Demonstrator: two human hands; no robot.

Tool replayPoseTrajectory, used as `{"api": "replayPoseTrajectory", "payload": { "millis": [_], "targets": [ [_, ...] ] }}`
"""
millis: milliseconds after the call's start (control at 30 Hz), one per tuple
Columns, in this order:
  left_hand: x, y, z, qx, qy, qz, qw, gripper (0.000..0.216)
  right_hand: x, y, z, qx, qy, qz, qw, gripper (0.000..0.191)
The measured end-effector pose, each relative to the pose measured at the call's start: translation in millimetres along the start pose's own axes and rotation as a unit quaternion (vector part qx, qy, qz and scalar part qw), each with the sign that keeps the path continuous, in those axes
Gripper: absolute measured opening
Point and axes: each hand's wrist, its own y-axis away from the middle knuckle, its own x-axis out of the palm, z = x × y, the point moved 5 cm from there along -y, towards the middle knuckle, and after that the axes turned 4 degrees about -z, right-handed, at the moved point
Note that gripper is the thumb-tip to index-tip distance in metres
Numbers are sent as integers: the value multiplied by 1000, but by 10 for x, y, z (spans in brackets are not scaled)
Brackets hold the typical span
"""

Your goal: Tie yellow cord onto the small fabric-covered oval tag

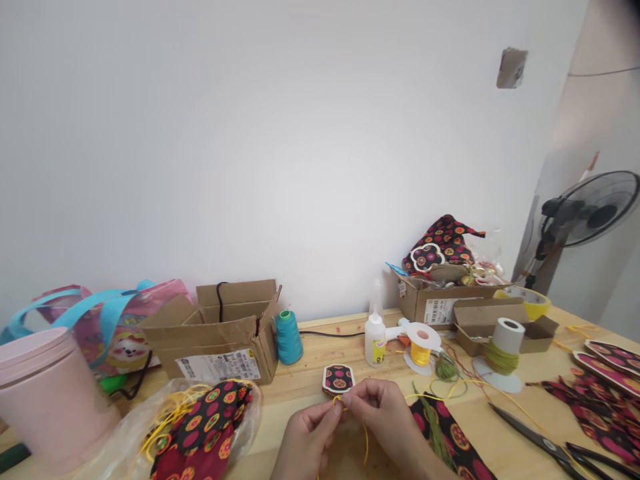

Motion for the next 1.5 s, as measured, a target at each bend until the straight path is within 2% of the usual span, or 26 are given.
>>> {"api": "replayPoseTrajectory", "payload": {
  "millis": [267,400,500,633,767,833,933,1033,1133,1167,1233,1267,1333,1400,1500],
  "targets": [
    [-11,3,-58,23,50,-10,998,36,14,-5,28,-8,-14,6,1000,42],
    [-36,-1,-66,22,118,-40,992,32,8,-10,17,-17,9,-3,1000,44],
    [-82,-37,-19,27,157,-72,985,35,-12,-25,-11,-13,22,-10,1000,43],
    [-105,-80,-17,76,154,-73,982,43,-25,-48,-60,-1,25,-8,1000,40],
    [-93,-61,-57,84,132,-63,986,46,-31,-40,-24,-72,46,3,996,31],
    [-88,-43,-84,90,131,-55,986,45,-31,-13,31,-129,118,14,984,26],
    [-111,-37,-93,95,132,-57,985,43,-29,39,119,-191,249,30,949,18],
    [-128,-60,-59,80,122,-59,987,39,-45,79,214,-224,301,20,927,17],
    [-147,-76,-41,83,108,-85,987,34,-41,88,261,-240,301,-1,923,14],
    [-153,-79,-40,87,104,-96,986,33,-37,73,239,-214,275,1,937,12],
    [-154,-85,-30,80,102,-105,986,34,-9,35,146,-109,192,36,975,11],
    [-154,-89,-23,74,103,-105,986,35,15,32,108,-48,152,65,985,11],
    [-163,-102,-14,67,107,-103,987,38,49,84,137,50,82,132,987,10],
    [-187,-121,-8,68,102,-107,987,39,-1,205,376,75,28,181,980,9],
    [-231,-159,2,76,95,-116,986,36,-297,488,983,39,-39,215,975,21]
  ]
}}
